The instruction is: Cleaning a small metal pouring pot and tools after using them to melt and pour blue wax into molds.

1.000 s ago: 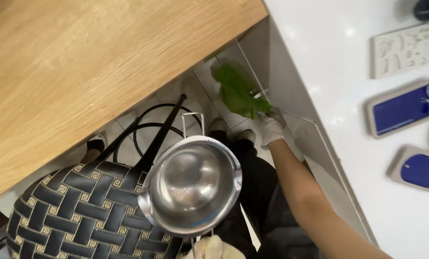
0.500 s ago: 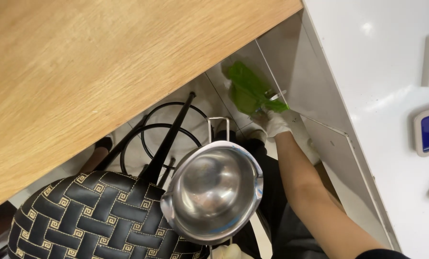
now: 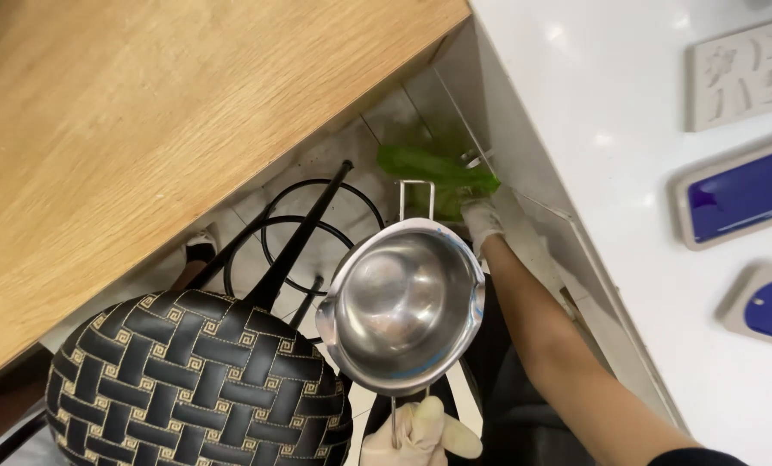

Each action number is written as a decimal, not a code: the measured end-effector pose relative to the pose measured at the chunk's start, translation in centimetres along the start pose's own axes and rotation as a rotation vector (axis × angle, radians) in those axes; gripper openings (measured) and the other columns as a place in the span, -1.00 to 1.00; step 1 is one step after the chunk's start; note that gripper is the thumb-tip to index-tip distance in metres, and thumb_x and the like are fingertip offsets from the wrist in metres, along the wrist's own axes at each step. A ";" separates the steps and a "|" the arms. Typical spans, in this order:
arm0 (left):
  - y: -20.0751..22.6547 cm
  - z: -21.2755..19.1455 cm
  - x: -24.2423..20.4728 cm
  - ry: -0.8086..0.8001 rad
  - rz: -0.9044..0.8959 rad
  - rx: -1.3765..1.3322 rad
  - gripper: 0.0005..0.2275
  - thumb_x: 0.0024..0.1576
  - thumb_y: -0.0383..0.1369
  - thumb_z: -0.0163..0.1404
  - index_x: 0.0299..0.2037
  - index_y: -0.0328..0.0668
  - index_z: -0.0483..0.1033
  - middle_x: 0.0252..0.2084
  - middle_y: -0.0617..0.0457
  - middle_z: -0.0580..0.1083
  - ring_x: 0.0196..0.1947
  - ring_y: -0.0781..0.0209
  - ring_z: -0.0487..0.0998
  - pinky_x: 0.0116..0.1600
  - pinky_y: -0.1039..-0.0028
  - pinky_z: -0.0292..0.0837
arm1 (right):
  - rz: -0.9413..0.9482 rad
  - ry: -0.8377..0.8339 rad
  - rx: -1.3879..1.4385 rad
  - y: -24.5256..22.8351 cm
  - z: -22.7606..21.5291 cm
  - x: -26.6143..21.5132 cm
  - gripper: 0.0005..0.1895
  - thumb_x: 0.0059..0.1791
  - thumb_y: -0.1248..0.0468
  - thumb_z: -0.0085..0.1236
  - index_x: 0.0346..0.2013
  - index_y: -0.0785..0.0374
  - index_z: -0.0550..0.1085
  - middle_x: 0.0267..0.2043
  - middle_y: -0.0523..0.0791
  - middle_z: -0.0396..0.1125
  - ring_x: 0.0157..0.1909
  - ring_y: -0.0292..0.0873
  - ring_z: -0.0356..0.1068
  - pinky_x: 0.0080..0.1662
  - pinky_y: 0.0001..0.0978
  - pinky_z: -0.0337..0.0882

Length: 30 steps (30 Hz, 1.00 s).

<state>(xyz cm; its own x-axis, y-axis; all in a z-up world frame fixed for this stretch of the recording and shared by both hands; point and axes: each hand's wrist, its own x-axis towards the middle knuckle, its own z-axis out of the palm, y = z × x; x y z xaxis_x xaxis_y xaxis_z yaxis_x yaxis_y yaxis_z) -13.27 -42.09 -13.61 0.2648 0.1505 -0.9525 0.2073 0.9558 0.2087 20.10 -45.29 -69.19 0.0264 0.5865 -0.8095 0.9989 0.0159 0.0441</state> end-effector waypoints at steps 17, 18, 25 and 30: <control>20.6 7.6 -14.5 0.081 0.217 -0.099 -0.41 0.25 0.03 -0.16 -0.53 -0.43 0.58 -0.87 0.09 0.15 -0.90 0.33 0.02 -0.74 0.47 -0.13 | -0.137 0.281 2.282 -0.3 -54.8 -47.8 -0.53 0.10 0.16 -0.07 0.19 0.45 0.44 0.12 0.07 0.44 0.16 -0.07 0.41 0.24 -0.26 0.37; 21.0 7.5 -14.4 0.073 0.279 -0.101 -0.42 0.26 0.01 -0.17 -0.52 -0.43 0.58 -0.86 0.11 0.14 -0.89 0.35 0.01 -0.74 0.49 -0.14 | -0.286 0.297 2.383 1.4 -56.4 -48.3 -0.50 0.11 0.19 -0.11 0.23 0.50 0.35 0.18 0.10 0.40 0.22 -0.04 0.39 0.28 -0.20 0.34; 27.2 7.4 -11.9 -0.014 0.398 -0.053 -0.44 0.28 -0.02 -0.16 -0.52 -0.44 0.58 -0.83 0.14 0.16 -0.87 0.39 0.04 -0.73 0.52 -0.09 | -0.747 0.346 2.581 9.0 -62.4 -45.1 -0.47 0.16 0.26 -0.16 0.35 0.58 0.23 0.29 0.17 0.31 0.28 0.04 0.35 0.34 -0.11 0.28; 33.0 5.7 -9.1 -0.036 0.317 -0.034 -0.46 0.27 -0.02 -0.14 -0.51 -0.41 0.57 -0.83 0.12 0.20 -0.86 0.38 0.07 -0.73 0.52 -0.06 | -0.611 0.341 2.343 9.1 -72.0 -37.3 -0.48 0.15 0.25 -0.16 0.33 0.55 0.25 0.26 0.15 0.33 0.29 0.01 0.35 0.34 -0.20 0.30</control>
<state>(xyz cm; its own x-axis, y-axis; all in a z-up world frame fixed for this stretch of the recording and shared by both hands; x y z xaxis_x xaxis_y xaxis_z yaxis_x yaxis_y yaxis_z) -3.45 -13.40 3.24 0.3442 0.4336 -0.8328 0.0782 0.8706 0.4857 25.40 -8.71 3.52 0.0785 0.9180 -0.3888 -0.7000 -0.2269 -0.6772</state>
